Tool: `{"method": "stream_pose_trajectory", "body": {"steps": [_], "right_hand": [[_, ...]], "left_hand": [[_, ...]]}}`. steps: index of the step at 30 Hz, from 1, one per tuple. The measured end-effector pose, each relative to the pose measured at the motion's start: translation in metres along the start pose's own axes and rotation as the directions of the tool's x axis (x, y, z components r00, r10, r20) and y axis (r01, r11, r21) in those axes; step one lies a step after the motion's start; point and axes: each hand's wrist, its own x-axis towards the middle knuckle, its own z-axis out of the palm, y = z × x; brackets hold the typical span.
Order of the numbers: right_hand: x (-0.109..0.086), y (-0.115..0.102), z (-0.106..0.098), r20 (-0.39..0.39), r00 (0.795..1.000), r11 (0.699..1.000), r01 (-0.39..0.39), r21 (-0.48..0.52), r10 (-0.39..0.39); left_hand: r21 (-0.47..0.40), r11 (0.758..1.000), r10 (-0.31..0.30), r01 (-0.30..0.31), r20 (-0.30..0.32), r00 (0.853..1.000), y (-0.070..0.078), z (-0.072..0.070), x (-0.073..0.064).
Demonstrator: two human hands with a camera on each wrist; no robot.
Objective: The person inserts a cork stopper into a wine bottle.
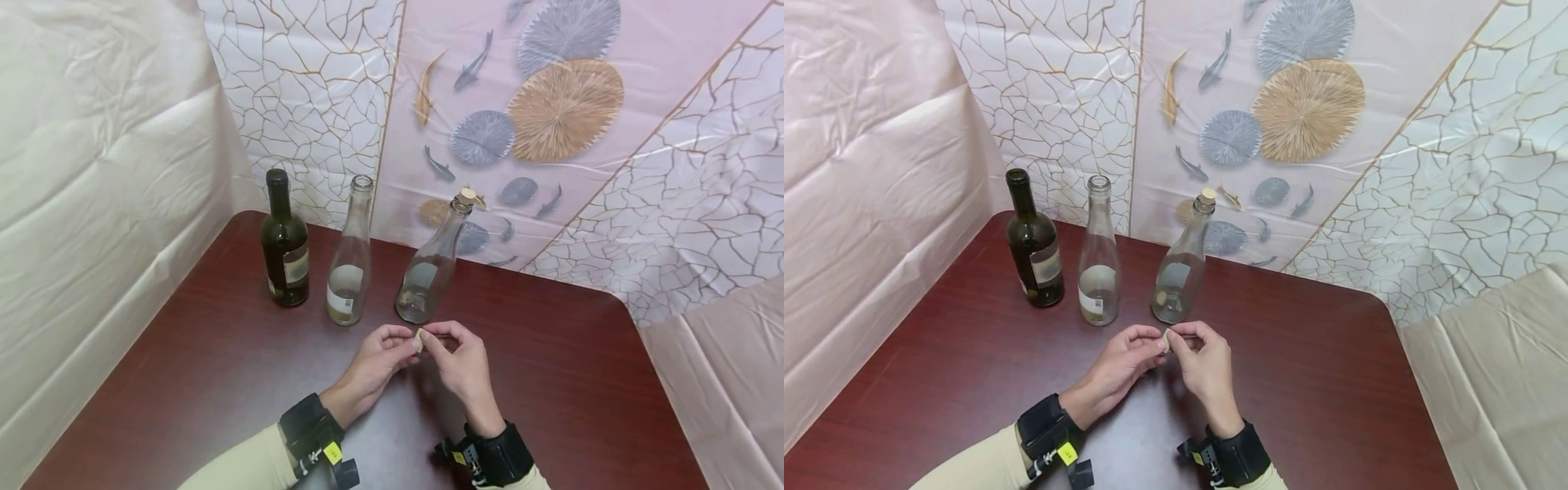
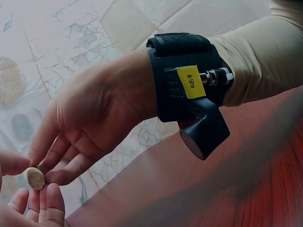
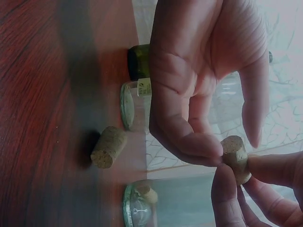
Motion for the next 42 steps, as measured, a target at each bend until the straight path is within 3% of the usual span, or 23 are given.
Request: {"method": "stream_pose_trajectory", "body": {"steps": [8,32,42], "right_hand": [[-0.001,-0.001,0.0,-0.007,1.0,1.0,-0.002,0.002,0.002],[0.001,-0.001,0.006,-0.01,1.0,0.999,-0.015,0.048,0.015],[0.0,-0.001,-0.002,0.045,0.998,0.992,-0.047,0.117,0.042]], "left_hand": [[0.052,0.999,0.017,-0.016,-0.017,1.0,-0.004,0.002,0.003],[0.039,0.999,0.018,-0.017,-0.027,0.999,-0.003,-0.002,0.003],[0.17,0.982,0.082,-0.077,-0.018,0.996,-0.002,-0.012,0.004]]}}
